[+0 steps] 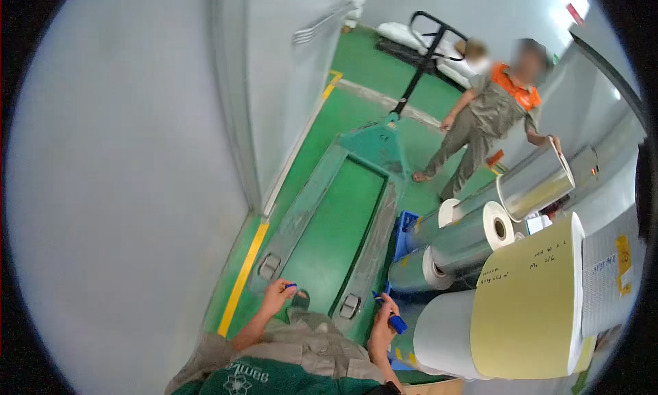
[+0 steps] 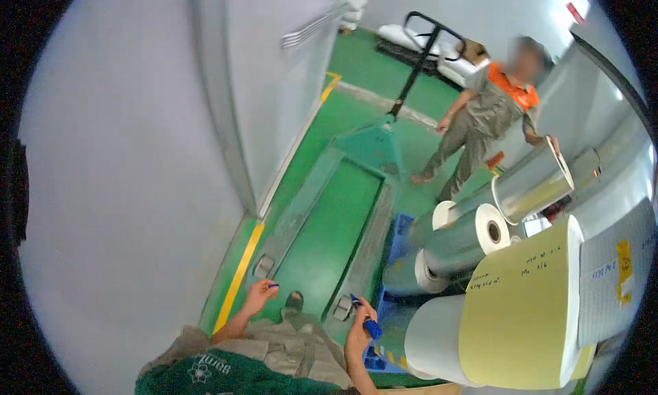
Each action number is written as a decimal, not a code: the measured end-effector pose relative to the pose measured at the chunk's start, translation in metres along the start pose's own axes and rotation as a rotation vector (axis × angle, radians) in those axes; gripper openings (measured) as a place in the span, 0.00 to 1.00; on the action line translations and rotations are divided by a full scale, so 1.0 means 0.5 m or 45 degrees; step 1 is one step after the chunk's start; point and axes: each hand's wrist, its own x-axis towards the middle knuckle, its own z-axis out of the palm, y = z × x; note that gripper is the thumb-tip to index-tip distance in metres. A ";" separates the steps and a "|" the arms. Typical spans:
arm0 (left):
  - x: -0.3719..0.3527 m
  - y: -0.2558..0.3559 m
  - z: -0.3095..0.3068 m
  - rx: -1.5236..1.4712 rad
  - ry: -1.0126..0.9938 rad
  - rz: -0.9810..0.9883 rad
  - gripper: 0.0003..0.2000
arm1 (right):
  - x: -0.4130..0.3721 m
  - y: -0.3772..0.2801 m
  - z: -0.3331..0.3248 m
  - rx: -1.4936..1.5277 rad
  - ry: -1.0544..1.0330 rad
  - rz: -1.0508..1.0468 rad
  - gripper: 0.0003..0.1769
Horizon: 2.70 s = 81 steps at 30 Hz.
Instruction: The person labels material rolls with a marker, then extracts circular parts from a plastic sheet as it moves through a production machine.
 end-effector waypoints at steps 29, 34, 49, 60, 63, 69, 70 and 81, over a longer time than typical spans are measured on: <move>0.887 0.505 0.365 0.313 -0.805 -0.256 0.09 | 0.600 0.134 0.000 1.435 1.618 0.534 0.10; 1.037 0.661 0.492 0.673 -0.838 0.249 0.10 | 0.718 -0.003 -0.101 1.088 1.974 0.109 0.28; 1.411 0.852 0.539 -0.217 -1.022 -0.010 0.09 | 1.423 -0.376 0.471 0.689 0.055 -0.166 0.09; 2.013 0.982 0.434 -0.298 -1.443 -0.239 0.08 | 1.774 -0.504 0.918 0.373 0.276 0.039 0.10; 2.096 1.035 0.429 -0.271 -1.554 -0.376 0.08 | 1.815 -0.539 0.968 0.382 0.383 0.097 0.12; 2.212 1.063 0.458 -0.268 -1.545 -0.437 0.07 | 1.924 -0.548 0.995 0.525 0.564 0.039 0.11; 2.227 1.065 0.460 -0.271 -1.539 -0.425 0.07 | 1.947 -0.554 0.993 0.530 0.556 0.036 0.10; 2.297 1.095 0.641 -0.328 -1.477 -0.352 0.08 | 2.152 -0.539 0.854 0.317 0.246 -0.070 0.09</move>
